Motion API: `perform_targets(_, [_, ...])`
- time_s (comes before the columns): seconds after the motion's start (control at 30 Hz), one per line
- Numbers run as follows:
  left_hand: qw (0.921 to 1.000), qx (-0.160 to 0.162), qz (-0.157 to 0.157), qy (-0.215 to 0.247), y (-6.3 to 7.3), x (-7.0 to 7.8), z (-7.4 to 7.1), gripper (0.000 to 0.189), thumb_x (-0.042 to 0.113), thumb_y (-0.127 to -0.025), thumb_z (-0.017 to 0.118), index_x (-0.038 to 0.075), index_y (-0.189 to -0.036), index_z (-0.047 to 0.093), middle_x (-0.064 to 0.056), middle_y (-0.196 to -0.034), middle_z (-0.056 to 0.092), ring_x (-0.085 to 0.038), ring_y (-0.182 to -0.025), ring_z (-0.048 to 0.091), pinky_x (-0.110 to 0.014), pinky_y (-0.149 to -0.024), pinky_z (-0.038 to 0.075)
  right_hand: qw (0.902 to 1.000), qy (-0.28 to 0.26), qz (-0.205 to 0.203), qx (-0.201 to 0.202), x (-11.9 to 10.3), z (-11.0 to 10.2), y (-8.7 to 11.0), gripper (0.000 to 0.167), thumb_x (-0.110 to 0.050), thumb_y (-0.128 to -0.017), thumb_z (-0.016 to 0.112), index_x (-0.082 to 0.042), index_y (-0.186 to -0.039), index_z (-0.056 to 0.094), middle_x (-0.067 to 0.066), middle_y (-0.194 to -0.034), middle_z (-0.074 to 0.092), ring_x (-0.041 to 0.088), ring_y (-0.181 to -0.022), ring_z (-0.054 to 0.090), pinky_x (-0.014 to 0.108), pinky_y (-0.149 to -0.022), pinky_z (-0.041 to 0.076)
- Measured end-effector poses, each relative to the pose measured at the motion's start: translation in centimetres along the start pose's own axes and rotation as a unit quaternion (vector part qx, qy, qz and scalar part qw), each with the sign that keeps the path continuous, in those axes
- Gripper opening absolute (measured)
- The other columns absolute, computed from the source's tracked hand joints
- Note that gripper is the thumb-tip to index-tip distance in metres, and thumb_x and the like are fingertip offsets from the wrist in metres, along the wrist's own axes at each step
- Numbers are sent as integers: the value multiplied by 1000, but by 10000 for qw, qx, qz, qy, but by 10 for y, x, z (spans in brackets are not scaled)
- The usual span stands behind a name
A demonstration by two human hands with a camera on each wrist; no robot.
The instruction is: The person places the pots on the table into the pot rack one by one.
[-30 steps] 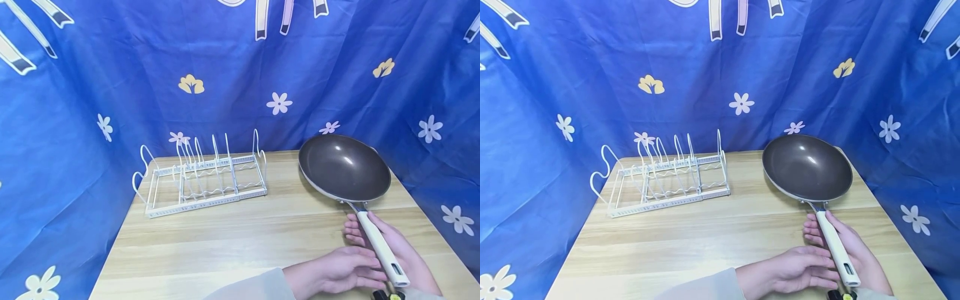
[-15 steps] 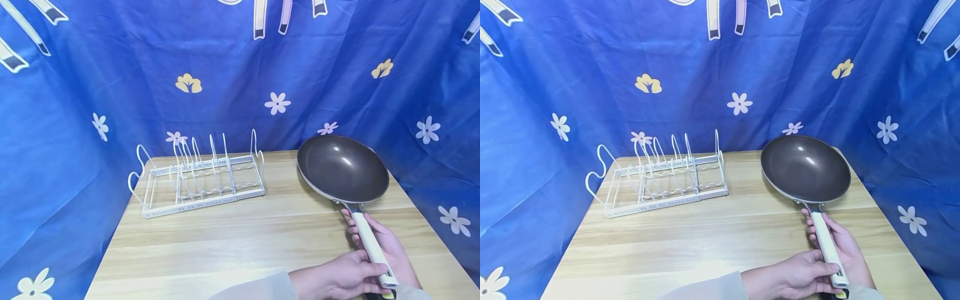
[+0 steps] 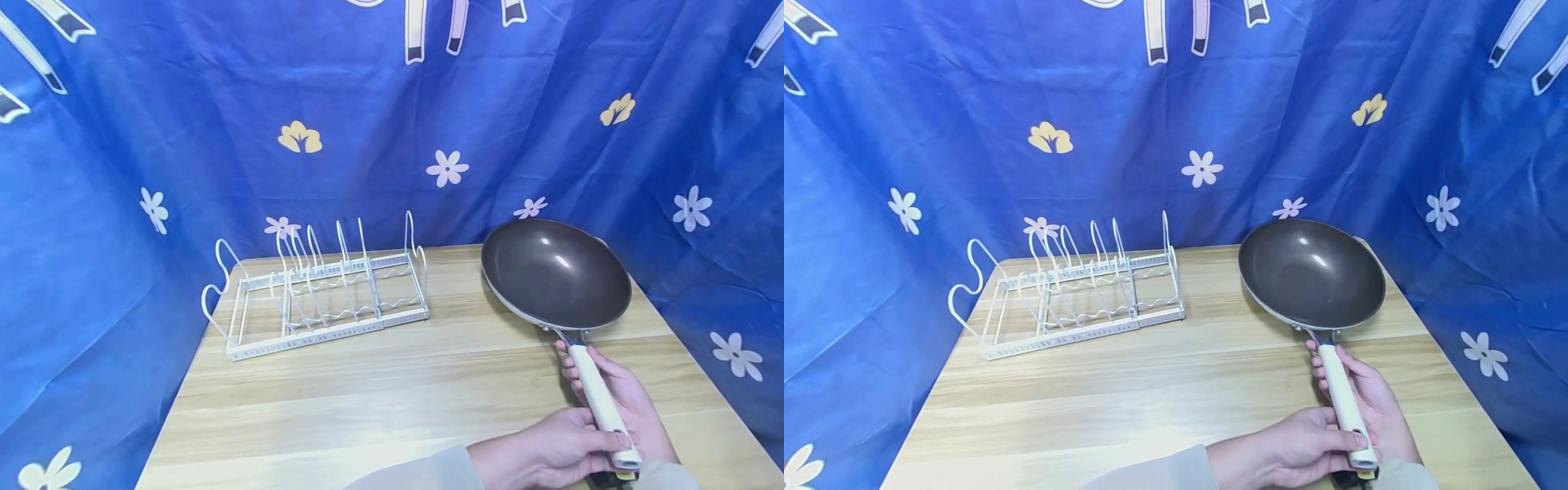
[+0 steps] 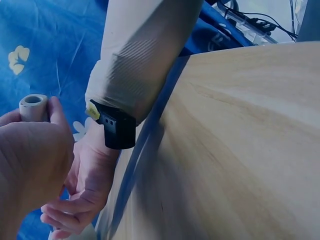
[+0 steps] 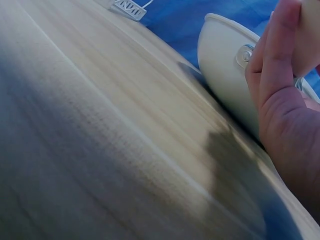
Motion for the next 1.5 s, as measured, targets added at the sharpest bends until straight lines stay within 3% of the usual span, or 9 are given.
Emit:
perform_targets(0.2, [9997, 14, -108, -209, 2, -2, -2, 25, -4, -107, 61, 8, -126, 70, -9, -130, 76, -23, -126, 72, -44, -119, 55, 9997, -188, 41, -118, 3, -1, -1, 81, -49, -112, -7, -4, -167, 31, 16, -152, 56, 22, -141, 58, 30, -121, 51])
perform_targets(0.33, [9995, -180, -161, -194, 4, -3, 1, 25, -2, -109, 58, 12, -127, 68, 1, -116, 75, -23, -130, 71, -42, -120, 54, 9998, -135, -14, -151, 4, 0, -1, 76, -45, -115, -4, -2, -167, 32, 17, -152, 56, 22, -139, 58, 30, -121, 51])
perform_targets(0.5, [9982, -568, -68, -193, 9, 1, 7, 26, -4, -110, 53, 17, -121, 65, 8, -98, 70, -6, -103, 72, -31, -114, 56, 9996, -30, -151, -228, 5, 3, -5, 74, -41, -115, -4, -1, -166, 32, 18, -152, 56, 23, -139, 58, 31, -122, 50])
perform_targets(0.63, [9965, -786, -59, -271, 15, 6, 6, 26, -3, -111, 50, 16, -123, 62, 8, -95, 70, -1, -91, 69, -24, -106, 58, 9994, -54, -219, -247, 7, 3, -8, 74, -41, -115, -4, -2, -167, 31, 18, -152, 57, 24, -140, 58, 31, -123, 50])
perform_targets(0.8, [9938, -1048, -73, -378, 21, 10, 3, 28, -4, -111, 46, 18, -125, 57, 10, -99, 68, 0, -95, 67, -19, -99, 56, 9994, -71, -303, -163, 9, 4, -13, 73, -40, -115, -3, -2, -167, 33, 19, -150, 58, 25, -139, 60, 32, -122, 51])
perform_targets(1.03, [9920, -1205, -169, -340, 28, 13, -2, 34, -4, -112, 43, 18, -137, 48, 11, -111, 61, -3, -105, 64, -30, -120, 49, 9991, -1, -403, -157, 14, 8, -22, 75, -41, -115, -3, -2, -165, 37, 21, -149, 60, 27, -137, 62, 32, -122, 51])
perform_targets(1.1, [9910, -1261, -230, -373, 31, 12, -3, 36, -4, -112, 42, 19, -139, 47, 11, -113, 61, -3, -106, 64, -29, -120, 49, 9988, 50, -458, -176, 15, 10, -24, 75, -41, -116, -2, -1, -163, 40, 22, -148, 61, 29, -136, 64, 33, -121, 52])
perform_targets(1.33, [9882, -1416, -272, -519, 41, 10, -10, 34, -7, -111, 39, 21, -128, 50, 7, -112, 64, -5, -106, 64, -33, -124, 47, 9973, 255, -668, -143, 18, 12, -30, 74, -37, -116, -1, 1, -160, 45, 22, -145, 63, 30, -131, 66, 34, -118, 55])
perform_targets(1.5, [9848, -1599, -246, -625, 51, 12, -10, 36, -8, -111, 38, 22, -129, 49, 8, -116, 63, -5, -107, 65, -31, -123, 47, 9959, 360, -810, -195, 21, 18, -35, 66, -31, -119, 7, 4, -157, 47, 23, -143, 65, 30, -130, 68, 34, -116, 56])
Point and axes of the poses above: each hand's wrist, its own y-axis away from the middle knuckle, its own z-axis out of the palm, x = y × z, the point moved 10 cm from there along -y, towards the middle knuckle
